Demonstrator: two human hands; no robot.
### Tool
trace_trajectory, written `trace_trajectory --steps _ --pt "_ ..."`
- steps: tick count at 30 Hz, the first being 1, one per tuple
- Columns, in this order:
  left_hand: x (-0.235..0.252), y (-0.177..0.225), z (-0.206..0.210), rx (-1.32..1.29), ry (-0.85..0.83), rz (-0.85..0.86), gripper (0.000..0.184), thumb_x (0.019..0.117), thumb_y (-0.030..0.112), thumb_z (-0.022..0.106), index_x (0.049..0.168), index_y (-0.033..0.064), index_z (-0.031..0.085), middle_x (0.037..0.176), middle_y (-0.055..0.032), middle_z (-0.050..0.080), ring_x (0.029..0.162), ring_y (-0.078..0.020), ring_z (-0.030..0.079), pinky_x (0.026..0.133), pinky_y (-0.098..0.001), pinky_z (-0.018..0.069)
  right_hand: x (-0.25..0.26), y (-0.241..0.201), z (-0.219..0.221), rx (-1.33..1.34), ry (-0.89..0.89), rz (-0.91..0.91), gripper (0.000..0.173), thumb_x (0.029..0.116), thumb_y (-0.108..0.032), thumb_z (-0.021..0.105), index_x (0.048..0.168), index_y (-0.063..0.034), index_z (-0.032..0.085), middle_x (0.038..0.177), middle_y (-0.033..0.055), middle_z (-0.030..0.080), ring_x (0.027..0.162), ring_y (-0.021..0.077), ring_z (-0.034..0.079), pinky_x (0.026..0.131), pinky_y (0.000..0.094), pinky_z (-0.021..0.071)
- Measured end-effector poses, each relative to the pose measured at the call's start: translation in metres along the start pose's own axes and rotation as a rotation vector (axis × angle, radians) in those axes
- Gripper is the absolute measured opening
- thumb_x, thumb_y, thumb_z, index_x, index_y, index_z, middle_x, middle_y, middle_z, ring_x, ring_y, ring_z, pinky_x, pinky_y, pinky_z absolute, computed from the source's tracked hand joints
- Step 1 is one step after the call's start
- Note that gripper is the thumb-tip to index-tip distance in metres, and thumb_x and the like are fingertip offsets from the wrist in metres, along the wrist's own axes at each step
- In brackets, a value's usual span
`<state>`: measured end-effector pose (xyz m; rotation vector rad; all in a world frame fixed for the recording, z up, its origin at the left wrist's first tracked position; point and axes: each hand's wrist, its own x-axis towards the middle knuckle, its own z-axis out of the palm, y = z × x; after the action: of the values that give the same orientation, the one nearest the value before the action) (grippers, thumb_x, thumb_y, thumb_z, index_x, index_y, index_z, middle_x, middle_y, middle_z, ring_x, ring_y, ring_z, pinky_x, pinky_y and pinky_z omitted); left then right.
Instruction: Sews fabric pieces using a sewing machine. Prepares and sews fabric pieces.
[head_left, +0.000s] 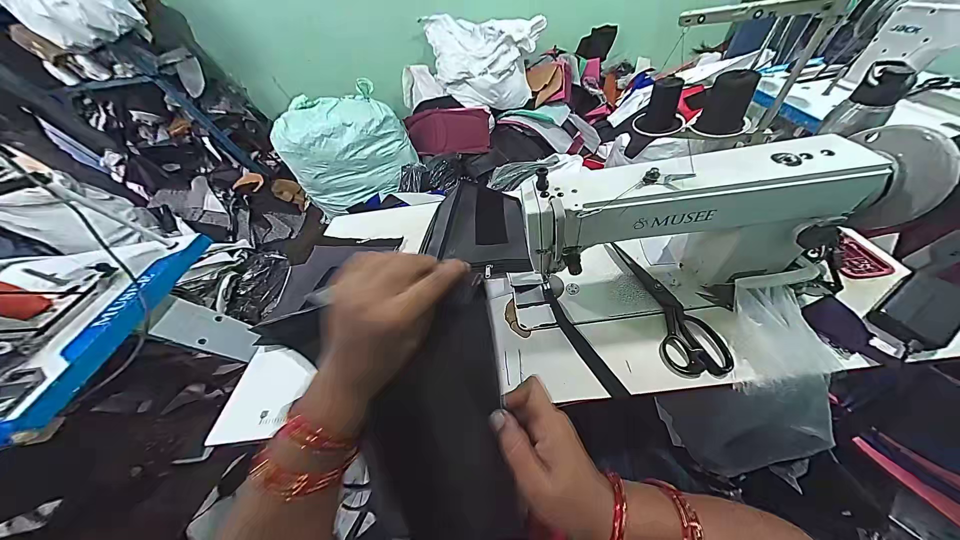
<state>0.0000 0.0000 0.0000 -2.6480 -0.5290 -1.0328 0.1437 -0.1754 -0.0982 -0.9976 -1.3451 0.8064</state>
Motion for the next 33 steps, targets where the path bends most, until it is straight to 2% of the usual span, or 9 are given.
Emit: trace_trajectory --steps 3,6,8,11,14,16,21,30,33 --pt "-0.007 0.000 0.115 -0.352 -0.298 -0.166 0.018 0.0912 0.003 0.063 0.101 0.0031 0.078 0.093 -0.0155 0.074 0.089 -0.0346 0.071 0.080 -0.0577 0.0528 -0.009 0.039 -0.026 0.095 0.098 0.406 0.009 0.1045 -0.009 0.048 0.110 -0.0015 0.048 0.075 -0.0018 0.061 0.066 -0.0002 0.060 0.064 0.0182 0.0508" --pt "-0.007 0.011 0.182 -0.565 -0.667 -0.511 0.027 0.1002 0.023 0.065 0.106 -0.0008 0.077 0.102 -0.0196 0.075 0.102 -0.0372 0.071 0.097 -0.0617 0.0492 -0.017 0.072 -0.045 0.167 0.197 0.606 0.004 0.1042 -0.006 0.049 0.108 -0.0040 0.047 0.070 -0.0010 0.059 0.063 0.0038 0.060 0.063 0.0212 0.0509" --pt "-0.007 0.018 0.201 -0.598 -0.739 -0.688 0.032 0.0954 0.032 0.072 0.103 0.0005 0.078 0.102 -0.0186 0.075 0.105 -0.0361 0.069 0.102 -0.0641 0.0435 -0.019 0.083 -0.055 0.195 0.228 0.670 0.004 0.1039 -0.005 0.049 0.107 -0.0036 0.047 0.071 0.0003 0.058 0.064 0.0053 0.059 0.063 0.0223 0.0504" --pt "-0.004 0.021 0.203 -0.621 -0.773 -0.883 0.032 0.0888 0.033 0.081 0.102 0.0033 0.078 0.101 -0.0160 0.075 0.107 -0.0349 0.066 0.104 -0.0682 0.0368 -0.021 0.084 -0.065 0.211 0.210 0.707 0.005 0.1030 -0.005 0.051 0.107 -0.0043 0.048 0.072 0.0003 0.058 0.065 0.0063 0.060 0.064 0.0235 0.0514" --pt "-0.004 0.023 0.203 -0.622 -0.786 -0.996 0.038 0.0855 0.029 0.084 0.114 0.0066 0.074 0.107 -0.0153 0.073 0.111 -0.0352 0.063 0.105 -0.0704 0.0324 -0.020 0.080 -0.069 0.237 0.179 0.705 0.005 0.1024 -0.004 0.051 0.106 -0.0057 0.048 0.070 -0.0015 0.058 0.061 0.0048 0.058 0.060 0.0213 0.0493" --pt "-0.003 0.027 0.201 -0.616 -0.787 -1.044 0.051 0.0835 0.027 0.086 0.124 0.0054 0.063 0.109 -0.0182 0.069 0.110 -0.0373 0.061 0.106 -0.0713 0.0292 -0.020 0.076 -0.072 0.253 0.170 0.693 0.006 0.1017 -0.003 0.051 0.105 -0.0065 0.048 0.067 -0.0024 0.058 0.059 0.0038 0.058 0.058 0.0195 0.0482" --pt "0.003 0.029 0.204 -0.601 -0.828 -1.126 0.065 0.0800 0.024 0.088 0.133 0.0047 0.056 0.112 -0.0192 0.070 0.115 -0.0383 0.061 0.109 -0.0708 0.0281 -0.017 0.067 -0.080 0.254 0.153 0.665 0.005 0.1020 -0.004 0.051 0.103 -0.0073 0.048 0.066 -0.0031 0.058 0.057 0.0033 0.058 0.056 0.0188 0.0484" --pt "0.010 0.032 0.211 -0.584 -0.772 -1.124 0.053 0.0786 0.022 0.088 0.121 0.0047 0.062 0.109 -0.0183 0.067 0.112 -0.0375 0.060 0.107 -0.0712 0.0281 -0.007 0.067 -0.095 0.220 0.150 0.680 0.006 0.1011 -0.001 0.051 0.103 -0.0064 0.048 0.069 -0.0020 0.058 0.061 0.0044 0.060 0.059 0.0197 0.0503" --pt "0.010 0.035 0.209 -0.561 -0.780 -1.123 0.053 0.0812 0.023 0.086 0.124 0.0061 0.061 0.111 -0.0181 0.068 0.114 -0.0376 0.060 0.109 -0.0712 0.0265 -0.001 0.066 -0.107 0.055 -0.008 0.812 0.004 0.1031 -0.008 0.052 0.105 -0.0064 0.049 0.067 0.0000 0.058 0.055 0.0076 0.058 0.051 0.0232 0.0490"
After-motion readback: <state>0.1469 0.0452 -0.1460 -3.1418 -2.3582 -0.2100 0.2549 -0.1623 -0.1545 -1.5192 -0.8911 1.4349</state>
